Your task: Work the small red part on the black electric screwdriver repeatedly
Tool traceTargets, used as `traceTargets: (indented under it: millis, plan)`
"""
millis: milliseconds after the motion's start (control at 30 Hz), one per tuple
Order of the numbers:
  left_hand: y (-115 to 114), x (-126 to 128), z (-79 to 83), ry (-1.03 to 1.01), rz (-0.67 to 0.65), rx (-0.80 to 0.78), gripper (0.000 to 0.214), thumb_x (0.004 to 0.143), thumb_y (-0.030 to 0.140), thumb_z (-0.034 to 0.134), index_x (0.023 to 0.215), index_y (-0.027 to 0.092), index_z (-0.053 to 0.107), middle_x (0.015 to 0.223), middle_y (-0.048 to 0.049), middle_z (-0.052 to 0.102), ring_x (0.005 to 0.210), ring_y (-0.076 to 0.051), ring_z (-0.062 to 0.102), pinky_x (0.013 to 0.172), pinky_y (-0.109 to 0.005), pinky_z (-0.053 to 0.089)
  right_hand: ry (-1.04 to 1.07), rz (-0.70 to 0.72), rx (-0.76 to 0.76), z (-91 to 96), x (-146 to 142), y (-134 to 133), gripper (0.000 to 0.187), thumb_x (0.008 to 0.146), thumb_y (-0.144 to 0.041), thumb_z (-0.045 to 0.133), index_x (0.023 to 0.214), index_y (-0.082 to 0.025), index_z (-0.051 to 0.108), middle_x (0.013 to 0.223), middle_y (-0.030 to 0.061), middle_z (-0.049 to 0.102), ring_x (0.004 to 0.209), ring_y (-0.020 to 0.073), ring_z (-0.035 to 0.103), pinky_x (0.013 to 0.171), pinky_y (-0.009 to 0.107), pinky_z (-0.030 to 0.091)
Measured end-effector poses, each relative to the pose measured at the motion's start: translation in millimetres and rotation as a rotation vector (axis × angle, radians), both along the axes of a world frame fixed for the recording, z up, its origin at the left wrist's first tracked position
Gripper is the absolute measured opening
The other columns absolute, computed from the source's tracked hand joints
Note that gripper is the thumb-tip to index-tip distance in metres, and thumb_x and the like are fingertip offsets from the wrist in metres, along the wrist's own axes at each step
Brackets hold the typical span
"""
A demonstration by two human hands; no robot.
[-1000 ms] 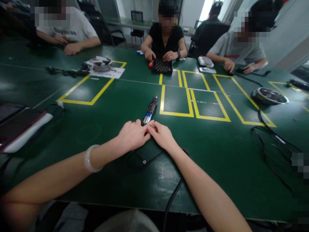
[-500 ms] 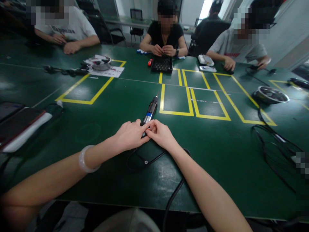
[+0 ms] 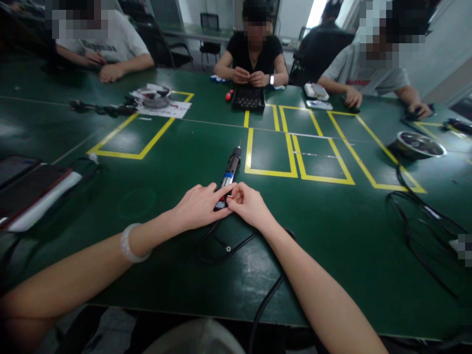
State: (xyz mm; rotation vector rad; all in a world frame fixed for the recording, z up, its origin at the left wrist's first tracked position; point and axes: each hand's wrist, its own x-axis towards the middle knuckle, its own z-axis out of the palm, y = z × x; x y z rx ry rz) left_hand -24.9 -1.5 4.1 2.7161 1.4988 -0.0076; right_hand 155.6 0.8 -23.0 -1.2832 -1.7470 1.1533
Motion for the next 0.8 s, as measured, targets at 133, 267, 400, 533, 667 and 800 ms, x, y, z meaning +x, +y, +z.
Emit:
traceTargets:
  millis: [133, 267, 400, 533, 667, 800]
  plan:
    - [1.0, -0.1, -0.9, -0.008, 0.005, -0.003, 0.067, 0.092, 0.062, 0.036, 0.152, 0.031, 0.035, 0.105, -0.0117, 0.061, 0.089, -0.027, 0.064, 0.083, -0.039, 0.044, 0.002, 0.038, 0.036, 0.7, 0.2, -1.5, 0.015, 0.079, -0.03, 0.06, 0.081, -0.021, 0.048, 0.065, -0.0045, 0.053, 0.057, 0.011, 0.051, 0.056, 0.025, 0.041]
    - [1.5, -0.7, -2.1, -0.013, -0.014, 0.016, 0.064, 0.093, 0.059, 0.035, 0.15, 0.03, 0.037, 0.103, -0.0111, 0.061, 0.087, -0.027, 0.063, 0.08, -0.039, 0.044, -0.004, 0.026, 0.051, 2.6, -0.4, -3.1, 0.013, 0.078, -0.025, 0.059, 0.082, -0.021, 0.048, 0.066, -0.0041, 0.054, 0.058, 0.0113, 0.051, 0.057, 0.025, 0.042]
    - [0.4, -1.3, -3.0, -0.015, -0.015, 0.032, 0.066, 0.093, 0.062, 0.034, 0.151, 0.03, 0.035, 0.104, -0.0115, 0.061, 0.087, -0.027, 0.063, 0.081, -0.039, 0.044, 0.0, -0.005, 0.07, 6.5, 0.2, -4.1, 0.012, 0.077, -0.023, 0.059, 0.082, -0.02, 0.049, 0.067, -0.0036, 0.054, 0.058, 0.0103, 0.051, 0.056, 0.025, 0.043]
    - [0.0, -1.9, -3.7, -0.026, -0.015, 0.036, 0.069, 0.092, 0.066, 0.032, 0.152, 0.03, 0.034, 0.106, -0.0123, 0.061, 0.09, -0.028, 0.063, 0.082, -0.04, 0.043, 0.071, -0.021, -0.029, 9.5, 4.1, -2.3, 0.015, 0.076, -0.024, 0.06, 0.085, -0.019, 0.05, 0.062, -0.0048, 0.054, 0.05, 0.0094, 0.051, 0.045, 0.022, 0.042]
    - [0.7, -2.4, -5.6, -0.025, -0.023, 0.054, 0.071, 0.092, 0.066, 0.032, 0.153, 0.03, 0.033, 0.105, -0.0122, 0.061, 0.091, -0.028, 0.063, 0.082, -0.04, 0.044, 0.241, 0.0, -0.254, 10.1, 9.1, 0.6, 0.02, 0.071, -0.025, 0.061, 0.086, -0.019, 0.048, 0.062, -0.0048, 0.057, 0.046, 0.0101, 0.055, 0.035, 0.02, 0.042]
    - [0.9, -2.6, -6.8, -0.029, -0.019, 0.053, 0.071, 0.092, 0.067, 0.031, 0.153, 0.03, 0.032, 0.107, -0.0121, 0.061, 0.091, -0.027, 0.063, 0.082, -0.04, 0.044, 0.321, 0.011, -0.401, 8.8, 11.6, 1.3, 0.022, 0.07, -0.024, 0.063, 0.085, -0.018, 0.049, 0.067, -0.0029, 0.063, 0.046, 0.0097, 0.059, 0.034, 0.018, 0.045]
